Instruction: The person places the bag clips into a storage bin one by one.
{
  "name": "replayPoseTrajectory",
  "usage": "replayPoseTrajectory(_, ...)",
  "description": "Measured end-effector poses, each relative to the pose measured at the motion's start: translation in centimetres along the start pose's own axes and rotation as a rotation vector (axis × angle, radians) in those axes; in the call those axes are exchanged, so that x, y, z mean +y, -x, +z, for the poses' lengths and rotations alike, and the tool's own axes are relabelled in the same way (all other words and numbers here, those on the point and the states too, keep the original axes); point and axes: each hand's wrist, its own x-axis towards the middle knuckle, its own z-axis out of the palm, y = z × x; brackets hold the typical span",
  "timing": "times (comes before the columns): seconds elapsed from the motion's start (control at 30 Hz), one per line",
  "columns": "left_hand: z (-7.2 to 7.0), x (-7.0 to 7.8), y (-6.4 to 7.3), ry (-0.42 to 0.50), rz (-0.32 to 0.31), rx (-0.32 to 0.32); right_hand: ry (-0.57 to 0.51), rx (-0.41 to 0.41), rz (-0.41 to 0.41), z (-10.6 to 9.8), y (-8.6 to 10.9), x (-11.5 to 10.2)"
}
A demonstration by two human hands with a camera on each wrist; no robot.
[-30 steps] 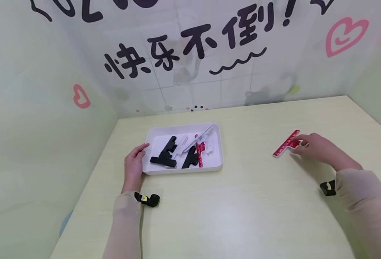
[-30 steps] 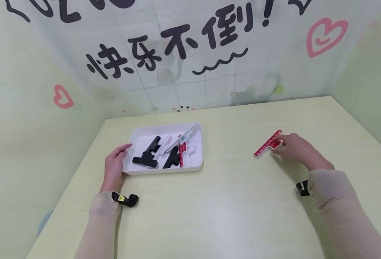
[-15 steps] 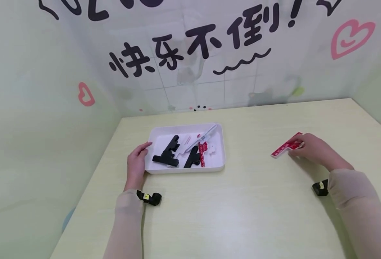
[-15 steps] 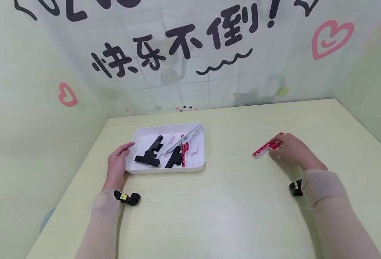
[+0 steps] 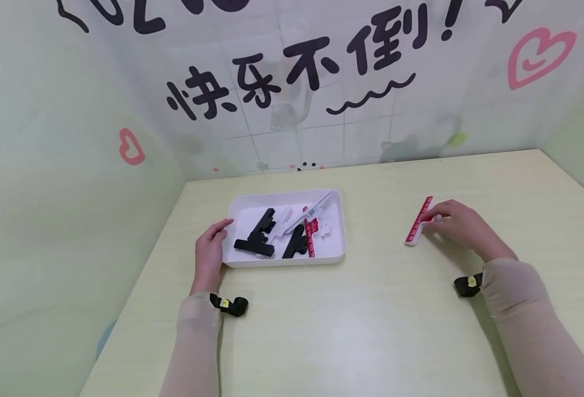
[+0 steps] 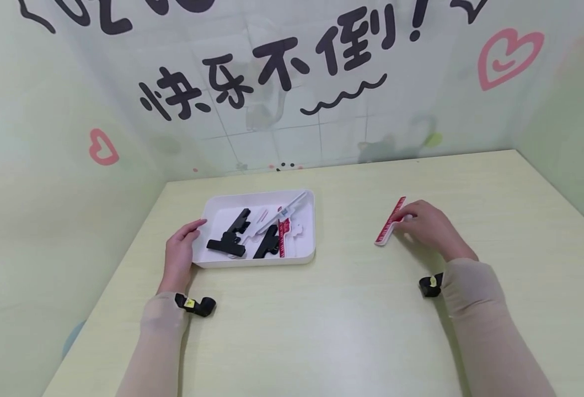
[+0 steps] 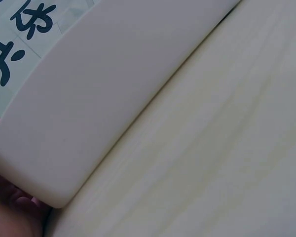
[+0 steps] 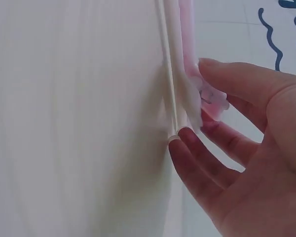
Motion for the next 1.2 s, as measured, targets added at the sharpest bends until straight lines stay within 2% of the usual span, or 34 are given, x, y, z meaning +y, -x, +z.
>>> replayPoseTrajectory(0.23, 0.1, 0.1, 0.0, -0.005, 0.029, -0.001, -0.387, 0.035, 0.140, 1.5, -0.1, 0.5)
replayPoseTrajectory(0.47, -0.2, 0.5, -0.1, -0.013, 0.024, 0.000, -0.754, 0.110, 0.092, 3.7, -1.0, 0.4)
replayPoseTrajectory(0.53, -0.3, 0.6, -0.1, -0.012, 0.014, 0.000, -0.817, 0.133, 0.073, 4.4, -1.4, -0.2)
replayPoseTrajectory(0.67, -0.3, 0.5, -0.1, -0.002, 0.000, -0.008, -0.835, 0.160, 0.053, 5.7, -2.5, -2.0)
replayPoseTrajectory(0.9, -0.2, 0.3, -0.1, 0.004, 0.001, -0.015, -0.877, 0.143, 0.051, 7.4, -4.0, -4.4)
replayPoseTrajectory(1.2, -0.1, 0.1, -0.1, 0.018, 0.001, -0.016, -0.915, 0.104, 0.033, 8.0, -4.8, -6.3)
